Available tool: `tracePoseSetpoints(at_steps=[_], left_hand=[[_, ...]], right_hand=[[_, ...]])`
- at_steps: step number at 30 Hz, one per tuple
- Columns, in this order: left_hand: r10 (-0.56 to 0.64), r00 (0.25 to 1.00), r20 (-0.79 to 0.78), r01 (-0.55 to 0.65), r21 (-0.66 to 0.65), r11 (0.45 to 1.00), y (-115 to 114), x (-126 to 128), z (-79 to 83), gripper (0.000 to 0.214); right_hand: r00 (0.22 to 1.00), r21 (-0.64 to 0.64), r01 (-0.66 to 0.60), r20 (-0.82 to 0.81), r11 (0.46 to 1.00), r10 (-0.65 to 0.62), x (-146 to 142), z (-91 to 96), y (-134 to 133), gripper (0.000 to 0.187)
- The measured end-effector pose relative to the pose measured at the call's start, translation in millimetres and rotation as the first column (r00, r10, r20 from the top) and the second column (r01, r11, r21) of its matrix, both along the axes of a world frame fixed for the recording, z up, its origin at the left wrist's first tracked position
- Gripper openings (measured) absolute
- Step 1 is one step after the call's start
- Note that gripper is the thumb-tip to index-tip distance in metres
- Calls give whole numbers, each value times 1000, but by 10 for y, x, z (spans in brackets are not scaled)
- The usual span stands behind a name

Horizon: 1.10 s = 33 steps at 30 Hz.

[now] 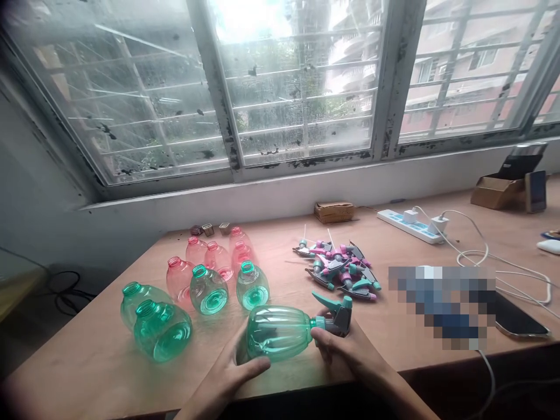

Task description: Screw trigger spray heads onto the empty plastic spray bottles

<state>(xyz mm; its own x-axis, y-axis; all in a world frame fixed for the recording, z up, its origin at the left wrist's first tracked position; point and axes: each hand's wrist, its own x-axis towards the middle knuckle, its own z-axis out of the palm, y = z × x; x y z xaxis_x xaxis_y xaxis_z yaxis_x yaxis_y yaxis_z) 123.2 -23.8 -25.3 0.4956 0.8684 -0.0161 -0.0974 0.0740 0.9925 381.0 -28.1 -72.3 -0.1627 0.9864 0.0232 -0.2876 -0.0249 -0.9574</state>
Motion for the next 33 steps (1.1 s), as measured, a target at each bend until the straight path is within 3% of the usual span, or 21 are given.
tracePoseSetpoints(at_steps=[5,10,20,27,31,33], left_hand=[[-33,999,-23,35,66,997,43,16,-54,108],[106,979,-175,-76,169,983,-3,-32,-108,102],[150,965,-216,-102,217,971,-11,-44,-11,82],[109,962,-251,-64,182,981,-65,-86,-105,117],[94,956,-278,-25,240,970,-61,-113,-182,105],[75,956,-285,-4,242,970,-50,-135,-217,111]], right_hand=[[994,0,86,-70,996,-86,7,-58,21,36],[997,-23,77,-16,997,-77,12,-12,15,47],[983,39,107,143,993,-112,-5,92,-66,47],[994,14,91,59,996,-92,11,72,-55,44],[998,20,34,44,999,-35,19,43,-44,43],[998,15,1,55,1000,-2,23,30,-46,44]])
